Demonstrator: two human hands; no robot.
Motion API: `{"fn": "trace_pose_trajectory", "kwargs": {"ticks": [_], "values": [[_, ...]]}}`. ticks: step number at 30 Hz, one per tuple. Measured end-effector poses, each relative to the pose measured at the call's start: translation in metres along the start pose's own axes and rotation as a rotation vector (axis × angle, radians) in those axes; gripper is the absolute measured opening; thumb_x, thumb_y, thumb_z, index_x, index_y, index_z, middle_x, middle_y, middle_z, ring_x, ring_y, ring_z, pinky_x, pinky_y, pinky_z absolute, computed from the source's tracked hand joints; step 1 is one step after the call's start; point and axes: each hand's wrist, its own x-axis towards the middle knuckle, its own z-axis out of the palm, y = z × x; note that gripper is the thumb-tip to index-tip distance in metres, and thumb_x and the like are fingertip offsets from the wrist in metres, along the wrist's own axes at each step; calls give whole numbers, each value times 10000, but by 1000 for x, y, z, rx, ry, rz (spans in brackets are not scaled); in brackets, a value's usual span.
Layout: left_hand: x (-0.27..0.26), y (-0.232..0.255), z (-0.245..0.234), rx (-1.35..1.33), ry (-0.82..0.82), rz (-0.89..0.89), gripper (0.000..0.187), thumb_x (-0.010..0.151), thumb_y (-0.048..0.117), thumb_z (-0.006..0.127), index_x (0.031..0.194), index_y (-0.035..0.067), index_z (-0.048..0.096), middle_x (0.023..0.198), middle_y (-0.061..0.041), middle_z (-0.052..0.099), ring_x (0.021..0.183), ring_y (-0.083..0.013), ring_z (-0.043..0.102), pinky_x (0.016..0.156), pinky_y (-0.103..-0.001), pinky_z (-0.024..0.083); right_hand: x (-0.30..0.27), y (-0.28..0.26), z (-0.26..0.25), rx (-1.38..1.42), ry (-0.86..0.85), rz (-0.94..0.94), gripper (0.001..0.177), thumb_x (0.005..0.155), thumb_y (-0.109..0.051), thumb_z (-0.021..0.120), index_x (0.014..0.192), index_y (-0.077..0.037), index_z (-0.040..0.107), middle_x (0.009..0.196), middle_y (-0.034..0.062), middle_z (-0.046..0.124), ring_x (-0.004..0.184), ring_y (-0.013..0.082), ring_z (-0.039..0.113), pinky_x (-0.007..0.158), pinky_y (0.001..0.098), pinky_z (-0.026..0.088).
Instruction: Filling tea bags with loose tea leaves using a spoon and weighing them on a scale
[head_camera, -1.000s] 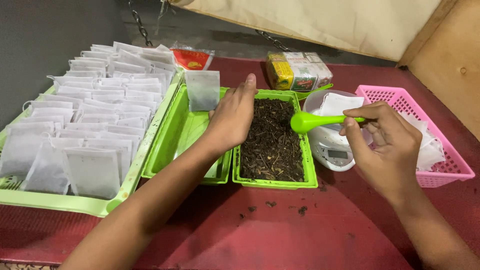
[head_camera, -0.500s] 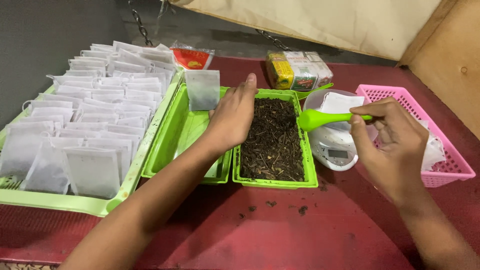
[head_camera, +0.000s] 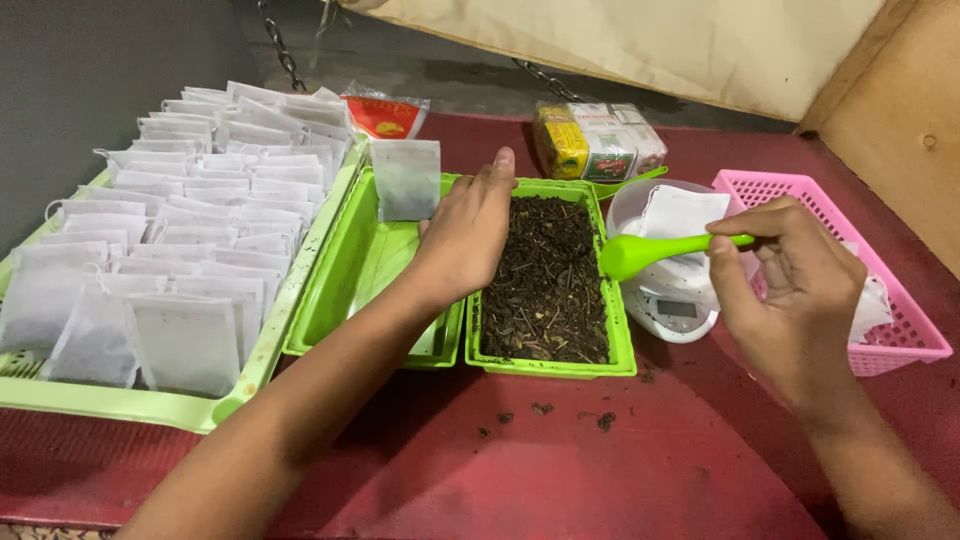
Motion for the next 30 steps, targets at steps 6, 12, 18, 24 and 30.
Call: {"fn": "trace_pose_trajectory", "kwargs": {"ticks": [6, 12, 18, 24, 30], "values": [[-5, 6, -3, -4, -10, -34, 829, 892, 594, 35, 1387, 203, 573, 1453, -48, 588, 1409, -282, 445, 1093, -602, 269, 3, -9, 5, 127, -33, 6, 50, 1070, 130, 633, 1114, 113, 651, 990, 189, 632, 752, 177, 642, 652, 228, 447], [22, -37, 15, 314, 22, 350, 581, 1034, 291, 160, 1574, 82, 204, 1467, -105, 543, 1308, -367, 456, 873, -700, 407, -1, 6, 12, 351, -56, 118, 77, 1066, 115, 599, 1143, 111, 601, 988, 194, 617, 817, 236, 693, 785, 264, 540], [-9, 10, -6, -8, -25, -59, 821, 895, 595, 40, 1359, 210, 597, 1434, -89, 563, 1408, -297, 442, 1099, -633, 252, 10, -16, 10, 73, -111, -105, 62, 1035, 71, 677, 1086, 97, 701, 1005, 172, 706, 915, 234, 686, 744, 286, 554], [5, -6, 3, 59, -19, 49, 764, 934, 525, 37, 1512, 216, 430, 1471, -9, 582, 1423, -290, 417, 1071, -660, 278, 10, -18, 6, 257, -147, -9, 115, 1012, 149, 615, 1125, 140, 636, 1071, 251, 636, 945, 301, 732, 955, 337, 619], [5, -10, 3, 143, -33, 131, 711, 965, 446, 31, 1535, 168, 353, 1467, -31, 564, 1382, -318, 421, 1004, -696, 309, 18, -32, 0, 284, -162, 47, 87, 999, 178, 589, 1002, 119, 652, 1142, 253, 667, 1007, 260, 678, 977, 338, 625]]}}
